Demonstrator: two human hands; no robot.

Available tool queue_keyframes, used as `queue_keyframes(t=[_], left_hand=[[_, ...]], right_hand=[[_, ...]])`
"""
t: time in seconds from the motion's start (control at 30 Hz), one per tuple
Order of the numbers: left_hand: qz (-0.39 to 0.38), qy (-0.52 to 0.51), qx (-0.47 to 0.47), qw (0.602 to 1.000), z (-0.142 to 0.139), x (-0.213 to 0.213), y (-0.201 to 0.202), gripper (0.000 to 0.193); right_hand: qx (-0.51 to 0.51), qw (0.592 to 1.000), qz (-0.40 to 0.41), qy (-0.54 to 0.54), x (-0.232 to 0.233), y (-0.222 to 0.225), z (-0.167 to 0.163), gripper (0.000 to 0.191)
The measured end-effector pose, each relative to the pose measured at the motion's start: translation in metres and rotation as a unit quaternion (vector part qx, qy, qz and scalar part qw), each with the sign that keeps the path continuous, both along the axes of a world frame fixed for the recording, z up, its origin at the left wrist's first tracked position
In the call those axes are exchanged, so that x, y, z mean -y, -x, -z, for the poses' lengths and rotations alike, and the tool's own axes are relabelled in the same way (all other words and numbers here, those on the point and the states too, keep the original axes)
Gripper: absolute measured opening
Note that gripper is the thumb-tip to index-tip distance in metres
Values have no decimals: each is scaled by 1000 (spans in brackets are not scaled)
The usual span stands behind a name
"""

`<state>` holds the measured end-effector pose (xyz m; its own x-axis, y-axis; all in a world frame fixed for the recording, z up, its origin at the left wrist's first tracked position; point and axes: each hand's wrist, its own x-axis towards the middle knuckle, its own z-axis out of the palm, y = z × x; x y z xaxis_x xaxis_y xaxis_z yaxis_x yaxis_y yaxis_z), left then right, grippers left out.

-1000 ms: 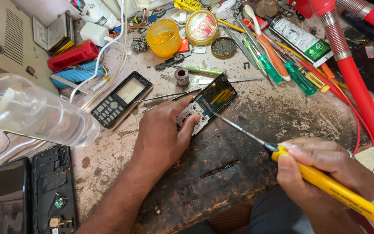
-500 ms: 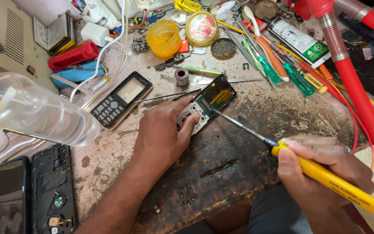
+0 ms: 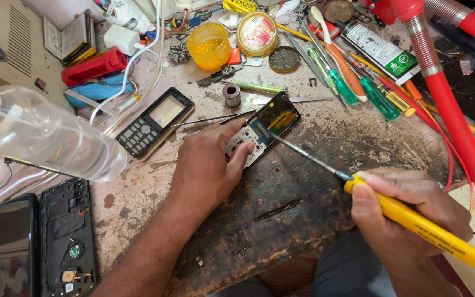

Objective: The person uses a soldering iron on a small circuit board, then sprays liquid from a bottle onto a toothbrush and scrubs the board. They use tweezers to adjust components, solder a small rectangular component, and peel back a white adhesive strip from the component.

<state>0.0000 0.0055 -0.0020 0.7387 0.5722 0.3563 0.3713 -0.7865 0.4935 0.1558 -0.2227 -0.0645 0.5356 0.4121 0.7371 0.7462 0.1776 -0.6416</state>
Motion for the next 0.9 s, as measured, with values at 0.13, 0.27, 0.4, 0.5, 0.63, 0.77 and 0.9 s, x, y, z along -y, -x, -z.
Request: queue_keyframes(t=[0.13, 0.27, 0.4, 0.5, 0.63, 0.77, 0.9], left_hand=[[-9, 7, -15, 1000, -1, 0, 0, 43], [-5, 4, -20, 1000, 0, 0, -1, 44], [-9, 0, -18, 1000, 1, 0, -1, 43], [0, -2, -3, 1000, 1, -1, 0, 43], [-4, -2, -11, 1000, 2, -1, 0, 42], [-4, -1, -5, 1000, 2, -1, 0, 42], [-3, 10, -7, 1000, 1, -1, 0, 43]], right_hand=[[-11, 1000, -2, -5, 1, -1, 1, 17], [9, 1000, -11, -7, 1, -1, 1, 18], [23, 1000, 17, 12, 2, 1, 1, 17], [9, 1000, -3, 15, 6, 3, -2, 17], [17, 999, -32, 21, 8, 6, -10, 18], [36, 998, -17, 49, 6, 8, -18, 19], [30, 999, -25, 11, 0, 9, -21, 18]])
